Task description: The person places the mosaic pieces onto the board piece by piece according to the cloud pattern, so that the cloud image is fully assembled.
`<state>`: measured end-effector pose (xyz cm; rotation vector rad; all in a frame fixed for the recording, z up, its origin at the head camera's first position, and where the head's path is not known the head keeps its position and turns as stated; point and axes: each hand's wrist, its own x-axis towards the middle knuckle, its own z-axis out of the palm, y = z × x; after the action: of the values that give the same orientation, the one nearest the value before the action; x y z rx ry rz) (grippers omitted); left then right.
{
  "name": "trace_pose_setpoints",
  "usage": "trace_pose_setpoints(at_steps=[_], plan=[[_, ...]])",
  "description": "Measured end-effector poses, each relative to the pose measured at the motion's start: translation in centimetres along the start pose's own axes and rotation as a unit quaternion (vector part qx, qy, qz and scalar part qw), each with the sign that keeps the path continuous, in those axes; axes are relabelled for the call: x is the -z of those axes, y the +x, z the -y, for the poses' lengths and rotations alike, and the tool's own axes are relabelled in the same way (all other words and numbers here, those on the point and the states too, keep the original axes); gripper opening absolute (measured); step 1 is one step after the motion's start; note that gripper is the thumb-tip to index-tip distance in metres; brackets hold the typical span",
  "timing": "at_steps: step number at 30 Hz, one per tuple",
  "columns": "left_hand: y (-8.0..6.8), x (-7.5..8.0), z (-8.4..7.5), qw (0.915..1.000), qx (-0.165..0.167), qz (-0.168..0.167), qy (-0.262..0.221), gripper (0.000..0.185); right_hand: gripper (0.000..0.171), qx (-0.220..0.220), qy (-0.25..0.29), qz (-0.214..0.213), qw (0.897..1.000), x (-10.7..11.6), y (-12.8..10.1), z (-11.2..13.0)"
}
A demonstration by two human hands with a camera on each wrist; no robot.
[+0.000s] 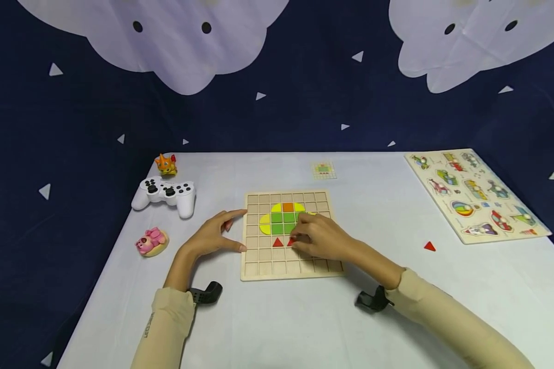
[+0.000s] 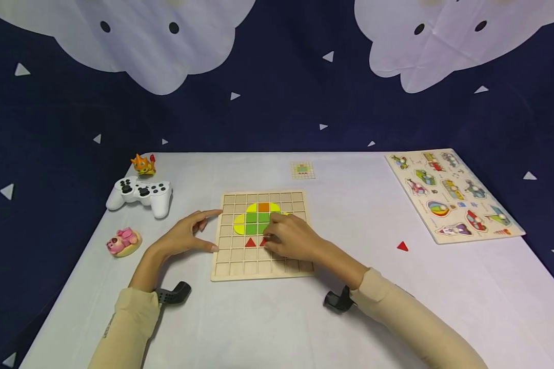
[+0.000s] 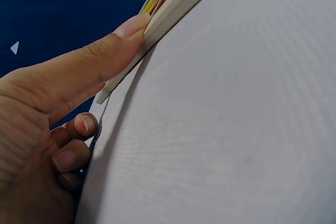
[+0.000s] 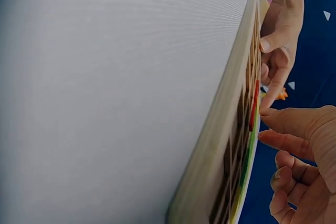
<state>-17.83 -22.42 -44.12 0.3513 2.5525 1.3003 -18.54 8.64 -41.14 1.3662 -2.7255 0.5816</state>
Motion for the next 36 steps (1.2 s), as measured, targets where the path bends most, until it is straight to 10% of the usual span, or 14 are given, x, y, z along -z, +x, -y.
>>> trace_pose_setpoints(at_steps=[36], plan=[[-0.2, -0.2, -0.3, 0.9999, 0.006, 0.004, -0.01, 0.092, 0.026, -0.135, -0.094, -0.091, 0.982, 5.6, -15.9, -8.2]])
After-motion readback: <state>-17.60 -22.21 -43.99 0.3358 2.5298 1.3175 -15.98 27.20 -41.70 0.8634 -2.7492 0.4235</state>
